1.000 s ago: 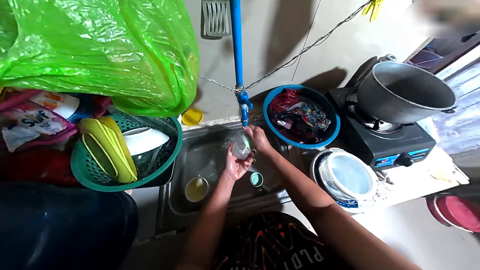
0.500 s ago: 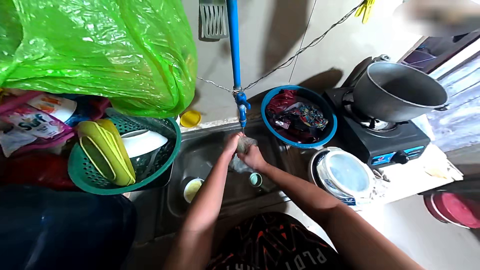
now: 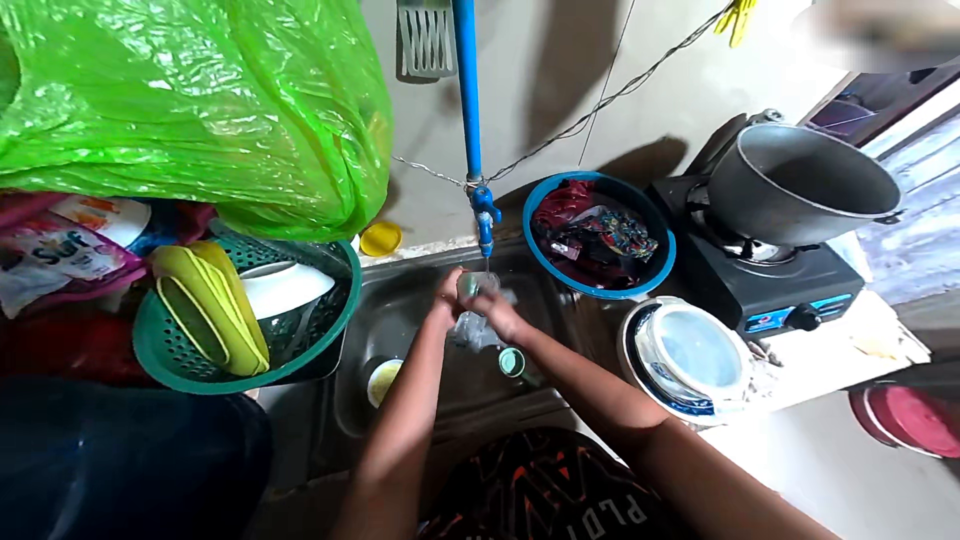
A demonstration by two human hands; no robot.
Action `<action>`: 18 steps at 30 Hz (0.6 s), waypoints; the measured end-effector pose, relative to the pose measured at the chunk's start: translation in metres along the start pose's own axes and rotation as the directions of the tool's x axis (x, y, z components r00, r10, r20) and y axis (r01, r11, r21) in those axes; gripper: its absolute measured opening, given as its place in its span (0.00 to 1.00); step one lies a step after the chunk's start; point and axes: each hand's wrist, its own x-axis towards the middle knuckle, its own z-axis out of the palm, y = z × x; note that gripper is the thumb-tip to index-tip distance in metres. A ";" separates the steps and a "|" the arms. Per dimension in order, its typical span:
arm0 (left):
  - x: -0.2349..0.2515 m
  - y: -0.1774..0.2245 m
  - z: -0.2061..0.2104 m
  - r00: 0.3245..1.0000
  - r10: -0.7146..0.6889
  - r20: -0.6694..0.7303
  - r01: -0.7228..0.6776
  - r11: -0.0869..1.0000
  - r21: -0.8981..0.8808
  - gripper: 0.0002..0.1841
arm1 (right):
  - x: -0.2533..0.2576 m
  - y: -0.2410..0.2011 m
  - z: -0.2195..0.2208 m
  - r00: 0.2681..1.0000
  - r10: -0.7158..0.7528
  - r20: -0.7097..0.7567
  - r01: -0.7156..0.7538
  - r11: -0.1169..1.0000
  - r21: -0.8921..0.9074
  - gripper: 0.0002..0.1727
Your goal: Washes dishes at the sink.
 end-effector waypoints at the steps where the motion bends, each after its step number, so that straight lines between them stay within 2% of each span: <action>1: -0.003 0.004 0.002 0.999 -0.027 -0.034 0.026 1.000 -0.013 0.23 | 0.000 0.004 -0.003 0.993 -0.041 0.110 0.076 0.941 -0.329 0.33; 2: -0.006 0.006 0.002 0.997 -0.058 -0.054 0.056 0.998 -0.029 0.23 | 0.001 0.002 -0.007 0.981 -0.024 0.194 0.141 0.776 -0.614 0.36; 3: -0.009 0.005 0.001 0.995 -0.090 -0.041 0.087 0.995 -0.054 0.24 | 0.004 -0.003 -0.011 0.973 0.007 0.230 0.169 0.656 -0.735 0.34; 4: -0.013 0.003 0.000 0.992 -0.124 0.002 0.124 0.990 -0.075 0.26 | 0.009 -0.010 -0.018 0.970 0.016 0.242 0.173 0.656 -0.735 0.31; 6: -0.021 -0.007 -0.004 0.975 -0.196 0.107 0.209 0.970 -0.124 0.28 | 0.021 -0.023 -0.033 0.964 0.039 0.262 0.137 0.773 -0.619 0.25; 8: -0.030 -0.013 -0.009 0.952 -0.231 0.200 0.258 0.958 -0.121 0.32 | 0.031 -0.031 -0.040 0.965 0.056 0.255 0.096 0.833 -0.545 0.20; 10: -0.037 -0.018 -0.014 0.931 -0.196 0.309 0.238 0.966 -0.102 0.34 | 0.040 -0.036 -0.041 0.977 0.063 0.203 0.046 0.869 -0.492 0.22; 12: -0.039 -0.025 -0.019 0.918 -0.110 0.381 0.173 0.976 -0.135 0.37 | 0.046 -0.043 -0.038 0.993 0.089 0.079 -0.045 0.894 -0.447 0.23; 15: -0.046 -0.029 -0.014 0.965 -0.002 0.263 0.069 0.967 -0.245 0.33 | 0.046 -0.057 -0.028 0.962 0.066 -0.266 -0.198 0.837 -0.510 0.22; 16: -0.047 -0.028 -0.010 0.980 0.012 0.200 0.045 0.959 -0.279 0.32 | 0.042 -0.058 -0.024 0.949 -0.002 -0.316 -0.171 0.836 -0.521 0.19; 18: -0.046 -0.026 0.000 0.999 0.006 0.051 0.013 0.932 -0.362 0.32 | 0.029 -0.052 -0.011 0.956 -0.121 -0.267 -0.060 0.810 -0.583 0.22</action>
